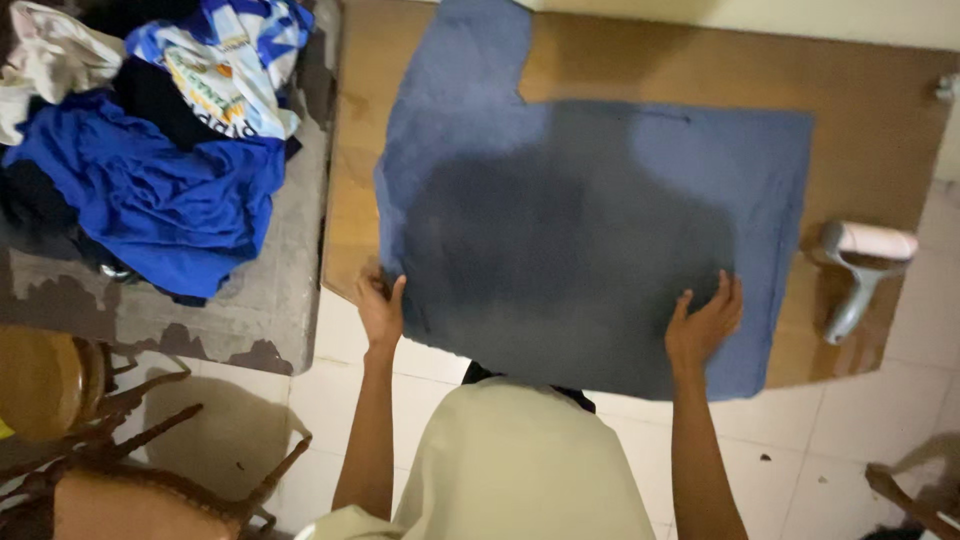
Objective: The person uses a lint roller on a t-shirt spread on a table, then folds the t-shirt and places it into a wardrobe drawer.
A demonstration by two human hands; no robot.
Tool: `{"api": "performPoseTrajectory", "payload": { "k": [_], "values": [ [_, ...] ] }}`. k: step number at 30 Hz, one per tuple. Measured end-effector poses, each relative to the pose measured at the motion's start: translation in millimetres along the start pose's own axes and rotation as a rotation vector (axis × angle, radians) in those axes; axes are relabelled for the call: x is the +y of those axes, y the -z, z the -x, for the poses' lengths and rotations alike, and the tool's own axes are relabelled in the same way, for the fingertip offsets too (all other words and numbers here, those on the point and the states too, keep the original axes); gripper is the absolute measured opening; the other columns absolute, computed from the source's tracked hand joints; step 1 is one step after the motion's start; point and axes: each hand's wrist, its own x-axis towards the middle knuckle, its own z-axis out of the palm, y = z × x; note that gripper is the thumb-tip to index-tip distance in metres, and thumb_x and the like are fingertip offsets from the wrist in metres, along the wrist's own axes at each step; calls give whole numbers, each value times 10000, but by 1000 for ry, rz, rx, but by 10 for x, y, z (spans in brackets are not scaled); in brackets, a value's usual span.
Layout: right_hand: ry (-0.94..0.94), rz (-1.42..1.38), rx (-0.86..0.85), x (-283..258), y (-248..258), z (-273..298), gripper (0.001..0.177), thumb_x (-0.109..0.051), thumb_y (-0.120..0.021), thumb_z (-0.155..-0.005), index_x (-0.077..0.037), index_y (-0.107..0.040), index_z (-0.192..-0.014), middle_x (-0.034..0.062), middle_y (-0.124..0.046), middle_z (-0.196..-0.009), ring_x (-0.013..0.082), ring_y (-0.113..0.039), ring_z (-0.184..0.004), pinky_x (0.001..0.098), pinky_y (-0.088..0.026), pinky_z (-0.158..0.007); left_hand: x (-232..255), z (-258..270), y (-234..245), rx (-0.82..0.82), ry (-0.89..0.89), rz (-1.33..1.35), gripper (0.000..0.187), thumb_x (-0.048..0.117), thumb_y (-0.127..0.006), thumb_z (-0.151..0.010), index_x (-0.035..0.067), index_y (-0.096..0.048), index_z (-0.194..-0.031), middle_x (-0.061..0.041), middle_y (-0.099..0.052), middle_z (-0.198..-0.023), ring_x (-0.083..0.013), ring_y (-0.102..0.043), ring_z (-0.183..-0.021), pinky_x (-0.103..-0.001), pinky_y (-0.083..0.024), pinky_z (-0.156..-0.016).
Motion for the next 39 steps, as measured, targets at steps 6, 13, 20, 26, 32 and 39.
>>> {"api": "performPoseTrajectory", "payload": {
  "k": [6, 13, 20, 26, 32, 39],
  "values": [
    [-128, 210, -22, 596, -8, 539, 735, -471, -465, -1101, -34, -237, -1646, 252, -141, -1707, 512, -75, -1548, 667, -76, -1226, -337, 350, 80, -143, -154, -146, 310, 280, -771, -918, 2, -666, -1007, -154, -690, -942, -329, -661, -845, -451, -533, -754],
    [-90, 140, -139, 782, 156, 620, 806, -555, -389, -1082, -39, -154, -1655, 223, -80, -1726, 466, -24, -1576, 646, -33, -1238, -1008, 281, -182, 53, 8, 420, 200, 184, -655, -1073, 2, -580, -1108, -141, -676, -890, -188, -613, -809, -365, -512, -734],
    [-117, 172, -65, 975, 189, 850, 777, -526, -393, -1126, -14, -159, -1662, 238, -73, -1737, 451, -41, -1598, 625, -66, -1275, -1035, 476, -196, 161, -39, 333, 315, 126, -680, -1006, 41, -526, -1268, -130, -634, -975, -202, -603, -847, -340, -528, -738],
    [-61, 140, -32, 1159, 233, 871, 802, -478, -512, -1107, 28, -186, -1638, 282, -131, -1691, 493, -83, -1546, 635, -89, -1228, -543, 806, -2, 191, -126, 18, 556, 5, -688, -908, 68, -464, -1413, -205, -495, -1244, -348, -525, -1083, -470, -460, -900],
    [-85, 85, 52, 1015, 387, 811, 584, -278, -721, -970, -25, -485, -1440, 276, -407, -1414, 436, -367, -1345, 567, -286, -1130, -162, 845, 44, 180, -311, -33, 452, -65, -659, -882, 137, -636, -1287, -172, -508, -1307, -381, -461, -1231, -511, -381, -1070],
    [14, -70, -134, 855, 405, 436, 189, -169, -692, -994, -56, -690, -1146, 123, -612, -1113, 280, -590, -1039, 441, -455, -979, 244, 628, -193, 43, -420, -17, 384, -64, -665, -868, 134, -692, -1195, -141, -554, -1218, -362, -497, -1164, -472, -398, -1025]
  ]
}}
